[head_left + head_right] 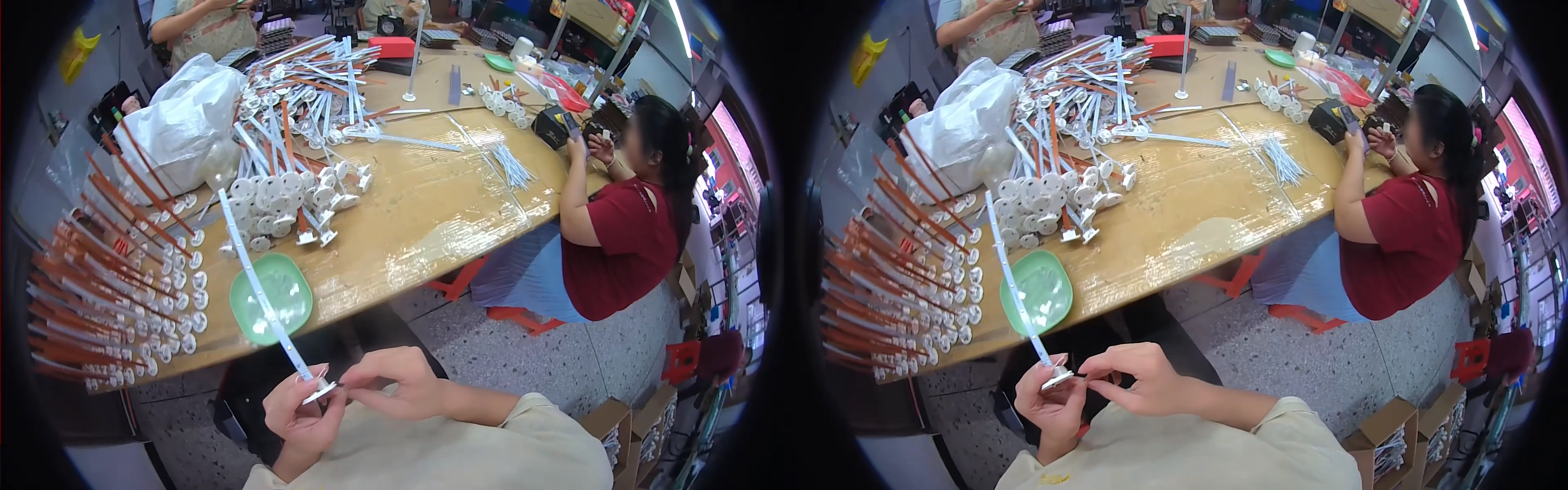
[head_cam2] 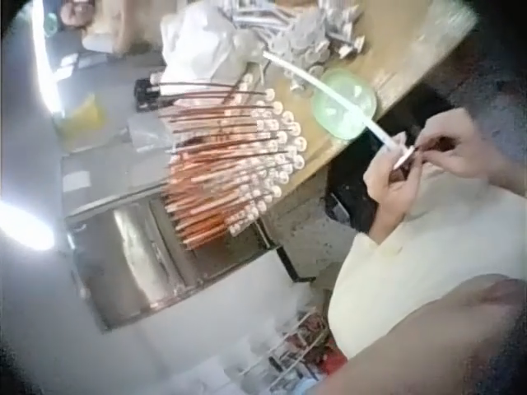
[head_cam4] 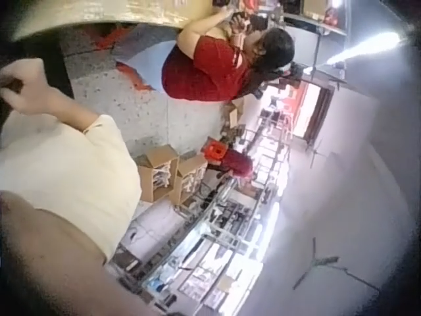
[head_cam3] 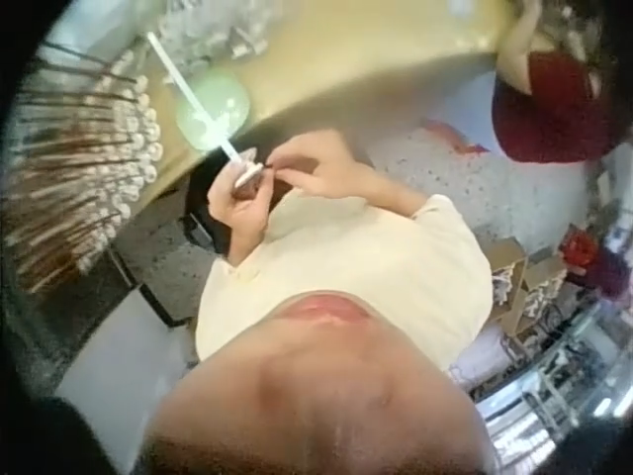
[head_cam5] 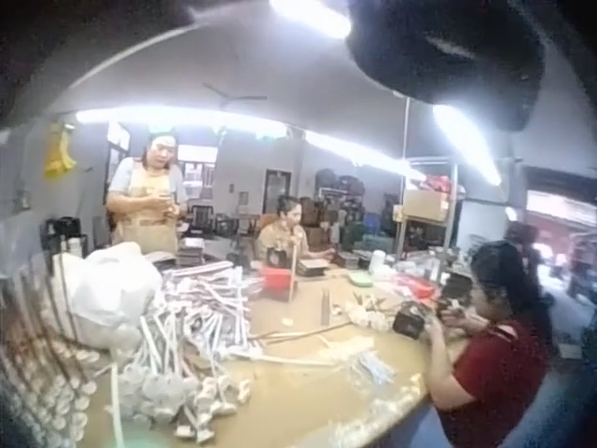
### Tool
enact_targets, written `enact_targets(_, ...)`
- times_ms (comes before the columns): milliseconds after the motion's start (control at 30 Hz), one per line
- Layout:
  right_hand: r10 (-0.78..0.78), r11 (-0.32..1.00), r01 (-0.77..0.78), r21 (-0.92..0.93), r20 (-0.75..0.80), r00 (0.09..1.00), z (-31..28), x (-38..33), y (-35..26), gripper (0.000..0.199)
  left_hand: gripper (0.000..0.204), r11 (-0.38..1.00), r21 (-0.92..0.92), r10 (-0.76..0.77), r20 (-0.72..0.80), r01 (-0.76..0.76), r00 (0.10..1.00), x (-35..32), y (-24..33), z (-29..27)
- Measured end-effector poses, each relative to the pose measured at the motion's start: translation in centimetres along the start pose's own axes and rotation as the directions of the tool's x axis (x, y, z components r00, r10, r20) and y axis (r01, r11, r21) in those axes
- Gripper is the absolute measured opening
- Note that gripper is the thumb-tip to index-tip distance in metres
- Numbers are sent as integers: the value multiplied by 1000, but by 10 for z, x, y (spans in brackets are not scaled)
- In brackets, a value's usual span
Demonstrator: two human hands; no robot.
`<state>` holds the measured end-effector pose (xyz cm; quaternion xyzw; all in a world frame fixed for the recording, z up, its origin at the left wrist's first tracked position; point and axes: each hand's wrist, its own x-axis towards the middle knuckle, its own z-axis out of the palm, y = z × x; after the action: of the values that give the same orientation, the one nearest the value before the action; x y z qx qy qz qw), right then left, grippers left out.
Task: The person is manually assembling small plastic components by joining white round bases with clear plastic tubes at a factory workstation.
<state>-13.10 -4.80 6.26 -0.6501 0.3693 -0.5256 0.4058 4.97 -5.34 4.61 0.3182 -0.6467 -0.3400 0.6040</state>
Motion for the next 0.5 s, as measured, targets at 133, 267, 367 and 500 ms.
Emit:
enact_targets(133, -140, 990, 139, 8, 25, 990, -16, 43, 16, 22, 56, 988, 141, 52, 32, -56, 998, 33, -21, -2)
enact_targets(267, -235, 971, 234, 52, 7, 972, -34, 72, 31, 21, 56, 971, 231, 42, 111, -66, 993, 57, -33, -3)
enact_targets(367, -286, 957, 286, 56, 4, 958, -47, 88, 34, 21, 70, 957, 259, 57, 268, -129, 962, 65, -39, -6)
enact_targets(500, -263, 959, 264, 100, -22, 965, -56, 92, 39, 20, 70, 953, 290, 23, 229, -90, 973, 64, -46, -1)
